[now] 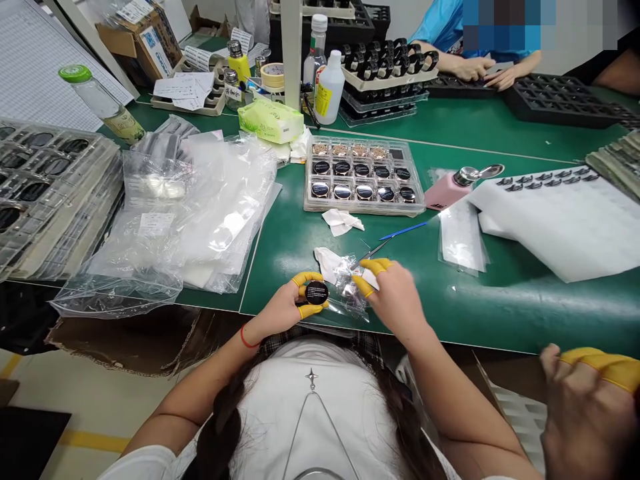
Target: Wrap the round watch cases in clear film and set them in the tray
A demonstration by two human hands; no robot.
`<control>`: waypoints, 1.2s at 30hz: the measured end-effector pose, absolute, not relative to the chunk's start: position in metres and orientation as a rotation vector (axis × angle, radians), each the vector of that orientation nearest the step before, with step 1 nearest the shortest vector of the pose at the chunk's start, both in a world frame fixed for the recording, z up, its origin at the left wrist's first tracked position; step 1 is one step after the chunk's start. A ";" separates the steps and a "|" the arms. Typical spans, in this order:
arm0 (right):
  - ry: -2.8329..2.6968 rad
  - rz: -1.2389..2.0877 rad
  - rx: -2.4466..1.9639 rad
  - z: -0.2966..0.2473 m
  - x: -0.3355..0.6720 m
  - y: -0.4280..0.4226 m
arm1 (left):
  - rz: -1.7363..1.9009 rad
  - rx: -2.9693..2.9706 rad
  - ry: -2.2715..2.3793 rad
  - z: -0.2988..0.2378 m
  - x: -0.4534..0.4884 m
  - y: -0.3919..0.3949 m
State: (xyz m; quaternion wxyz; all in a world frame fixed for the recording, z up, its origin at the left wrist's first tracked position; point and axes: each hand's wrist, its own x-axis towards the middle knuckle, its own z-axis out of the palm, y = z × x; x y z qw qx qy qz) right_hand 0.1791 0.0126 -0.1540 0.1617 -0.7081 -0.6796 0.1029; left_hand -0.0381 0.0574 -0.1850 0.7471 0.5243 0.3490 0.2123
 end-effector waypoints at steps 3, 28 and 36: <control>-1.848 0.171 -2.367 -0.171 0.206 0.000 | 0.432 1.125 0.743 -0.187 -0.037 0.060; -1.988 0.259 -1.693 -0.179 0.136 0.019 | 0.463 1.309 0.671 -0.189 -0.039 0.060; -2.165 0.064 -1.462 -0.162 0.141 0.003 | 0.407 1.290 0.674 -0.190 -0.041 0.061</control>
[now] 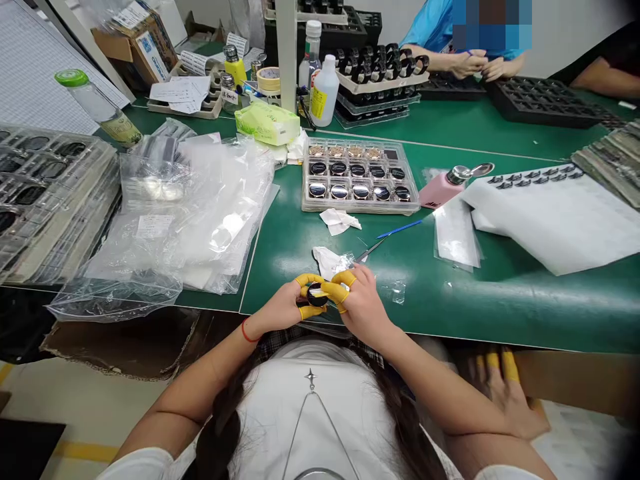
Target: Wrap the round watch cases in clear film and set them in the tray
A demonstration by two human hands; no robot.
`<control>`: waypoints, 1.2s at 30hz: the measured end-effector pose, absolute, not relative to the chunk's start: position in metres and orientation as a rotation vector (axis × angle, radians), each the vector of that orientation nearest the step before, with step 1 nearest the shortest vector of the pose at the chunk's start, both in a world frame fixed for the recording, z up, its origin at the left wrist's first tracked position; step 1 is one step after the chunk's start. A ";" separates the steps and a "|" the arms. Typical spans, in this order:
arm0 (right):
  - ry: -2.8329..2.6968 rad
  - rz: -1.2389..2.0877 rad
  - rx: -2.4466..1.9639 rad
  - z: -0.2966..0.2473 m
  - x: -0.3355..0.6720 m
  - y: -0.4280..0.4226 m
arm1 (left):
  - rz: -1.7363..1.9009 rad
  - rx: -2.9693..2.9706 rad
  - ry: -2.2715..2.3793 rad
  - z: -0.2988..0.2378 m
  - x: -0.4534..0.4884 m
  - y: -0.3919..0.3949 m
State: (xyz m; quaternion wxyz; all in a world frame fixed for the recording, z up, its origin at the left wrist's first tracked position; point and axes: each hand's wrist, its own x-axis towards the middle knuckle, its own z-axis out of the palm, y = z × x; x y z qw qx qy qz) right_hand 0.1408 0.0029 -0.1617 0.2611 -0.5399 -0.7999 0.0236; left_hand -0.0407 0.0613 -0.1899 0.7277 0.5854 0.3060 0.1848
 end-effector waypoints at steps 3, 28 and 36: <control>-2.200 -0.055 -1.429 -0.169 0.137 -0.006 | 0.421 1.298 0.701 -0.191 -0.040 0.061; -2.003 0.113 -1.501 -0.173 0.122 -0.025 | 0.427 1.433 0.757 -0.189 -0.039 0.057; -2.013 -0.026 -1.498 -0.175 0.119 -0.016 | 0.425 1.516 0.795 -0.188 -0.039 0.056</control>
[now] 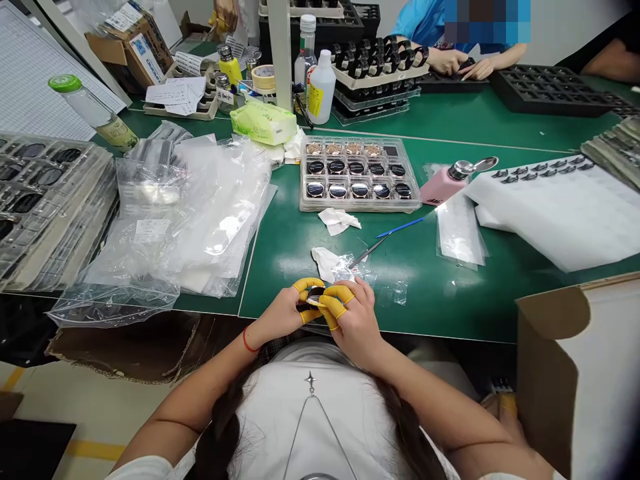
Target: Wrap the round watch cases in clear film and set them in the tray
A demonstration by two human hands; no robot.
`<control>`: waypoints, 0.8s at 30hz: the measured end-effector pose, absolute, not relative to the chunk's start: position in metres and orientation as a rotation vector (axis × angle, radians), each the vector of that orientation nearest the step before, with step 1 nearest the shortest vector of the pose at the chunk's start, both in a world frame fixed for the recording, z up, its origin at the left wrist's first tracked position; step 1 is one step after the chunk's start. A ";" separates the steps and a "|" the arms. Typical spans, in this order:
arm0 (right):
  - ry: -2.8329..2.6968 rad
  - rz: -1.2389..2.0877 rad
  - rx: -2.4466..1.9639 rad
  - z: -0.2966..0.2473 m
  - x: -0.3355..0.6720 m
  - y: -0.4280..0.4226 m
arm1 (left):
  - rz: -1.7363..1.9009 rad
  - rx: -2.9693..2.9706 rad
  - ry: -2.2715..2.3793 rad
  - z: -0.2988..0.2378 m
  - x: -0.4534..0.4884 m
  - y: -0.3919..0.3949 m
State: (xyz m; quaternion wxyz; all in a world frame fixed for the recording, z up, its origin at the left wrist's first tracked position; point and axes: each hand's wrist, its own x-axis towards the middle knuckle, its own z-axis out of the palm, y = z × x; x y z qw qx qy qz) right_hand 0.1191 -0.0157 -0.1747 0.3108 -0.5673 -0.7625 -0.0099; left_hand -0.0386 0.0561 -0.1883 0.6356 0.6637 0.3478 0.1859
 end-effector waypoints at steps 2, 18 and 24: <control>-2.005 -0.023 -1.514 -0.176 0.118 -0.010 | 0.433 1.511 0.791 -0.189 -0.039 0.056; -1.816 0.225 -1.581 -0.168 0.141 0.016 | 0.458 1.274 0.764 -0.189 -0.037 0.059; -1.467 0.293 -1.901 -0.193 0.201 -0.007 | 0.445 1.215 0.794 -0.186 -0.037 0.060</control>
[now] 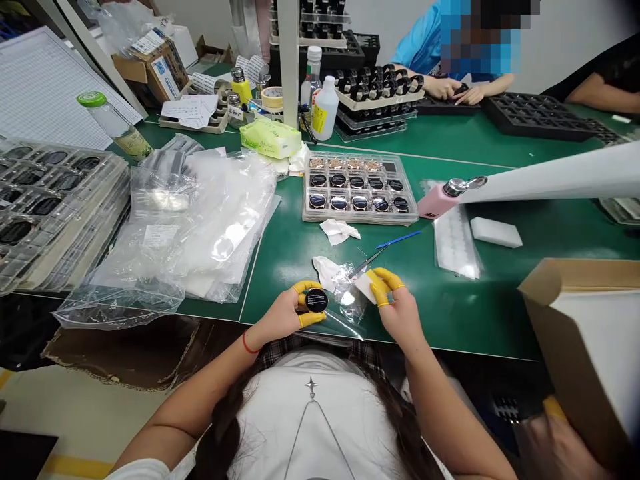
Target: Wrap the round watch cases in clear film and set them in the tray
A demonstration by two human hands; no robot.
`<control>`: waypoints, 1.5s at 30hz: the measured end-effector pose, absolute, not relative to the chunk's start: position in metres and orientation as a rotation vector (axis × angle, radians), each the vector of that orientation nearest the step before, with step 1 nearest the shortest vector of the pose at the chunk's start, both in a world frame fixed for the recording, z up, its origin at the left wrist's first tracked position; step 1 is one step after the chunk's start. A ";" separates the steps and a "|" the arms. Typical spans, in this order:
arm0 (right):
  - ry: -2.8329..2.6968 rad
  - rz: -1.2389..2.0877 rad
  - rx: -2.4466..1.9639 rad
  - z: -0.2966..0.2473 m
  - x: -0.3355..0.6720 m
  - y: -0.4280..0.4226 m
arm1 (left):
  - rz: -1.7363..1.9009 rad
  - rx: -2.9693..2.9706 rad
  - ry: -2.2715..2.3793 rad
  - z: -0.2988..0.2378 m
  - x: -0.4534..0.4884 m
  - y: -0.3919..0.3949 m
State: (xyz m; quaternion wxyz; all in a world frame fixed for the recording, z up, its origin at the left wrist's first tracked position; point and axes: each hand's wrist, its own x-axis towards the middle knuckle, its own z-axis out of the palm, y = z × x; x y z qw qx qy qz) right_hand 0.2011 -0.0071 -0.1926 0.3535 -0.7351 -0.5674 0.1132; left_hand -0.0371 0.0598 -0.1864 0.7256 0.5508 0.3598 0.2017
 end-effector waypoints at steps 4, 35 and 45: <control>-1.555 0.162 -2.001 -0.202 0.206 -0.009 | 0.429 1.217 0.781 -0.187 -0.036 0.059; -1.592 0.160 -2.360 -0.149 0.345 0.330 | 0.513 1.189 0.812 -0.197 -0.049 0.075; -1.585 -0.196 -2.353 -0.117 0.274 0.266 | 0.582 1.182 0.785 -0.190 -0.048 0.075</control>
